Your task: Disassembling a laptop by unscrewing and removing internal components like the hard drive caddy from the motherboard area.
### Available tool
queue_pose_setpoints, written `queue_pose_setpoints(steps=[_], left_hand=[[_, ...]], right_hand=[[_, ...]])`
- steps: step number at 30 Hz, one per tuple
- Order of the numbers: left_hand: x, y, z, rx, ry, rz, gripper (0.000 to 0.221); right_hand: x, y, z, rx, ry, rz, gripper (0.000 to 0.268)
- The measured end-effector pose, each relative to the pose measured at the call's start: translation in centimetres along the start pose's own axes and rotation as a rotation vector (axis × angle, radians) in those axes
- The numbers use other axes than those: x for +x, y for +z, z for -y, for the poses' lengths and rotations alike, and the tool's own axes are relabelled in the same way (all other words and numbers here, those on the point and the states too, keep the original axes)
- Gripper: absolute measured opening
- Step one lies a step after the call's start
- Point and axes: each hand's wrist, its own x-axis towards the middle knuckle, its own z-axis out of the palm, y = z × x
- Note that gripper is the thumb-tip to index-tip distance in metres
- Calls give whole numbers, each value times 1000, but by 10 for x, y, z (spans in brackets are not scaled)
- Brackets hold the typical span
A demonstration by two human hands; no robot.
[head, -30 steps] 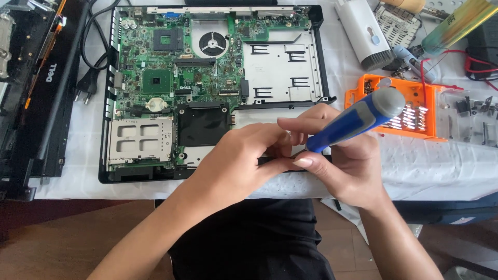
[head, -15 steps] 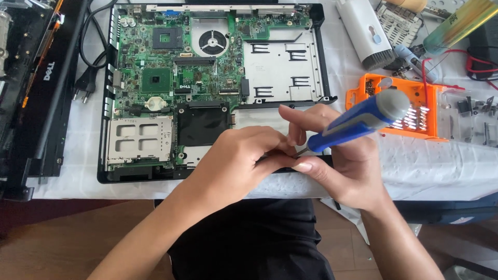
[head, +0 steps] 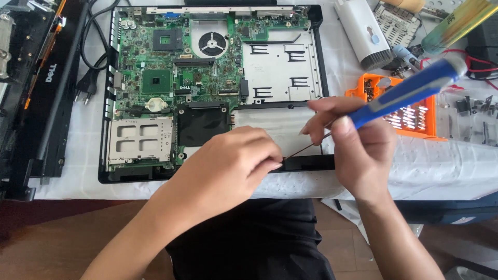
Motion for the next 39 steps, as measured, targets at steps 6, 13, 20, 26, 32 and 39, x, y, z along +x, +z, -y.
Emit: queue_pose_setpoints(steps=[6,13,20,26,32,39], left_hand=[[6,11,0,264,16,189,15],[8,19,-6,581,114,224,20],[3,20,-8,699,113,176,13],[5,16,-6,513,82,140,15],[7,7,-8,230,29,53,7],[10,-2,-8,77,43,-43,4]], right_hand=[[-1,5,-3,6,47,-174,39],[-2,4,-6,13,11,-170,35],[-2,-2,-3,65,60,-162,35],[-3,-2,-4,61,47,-128,33],[-1,-9,7,13,8,-111,25],[-3,-30,23,10,186,-125,22]])
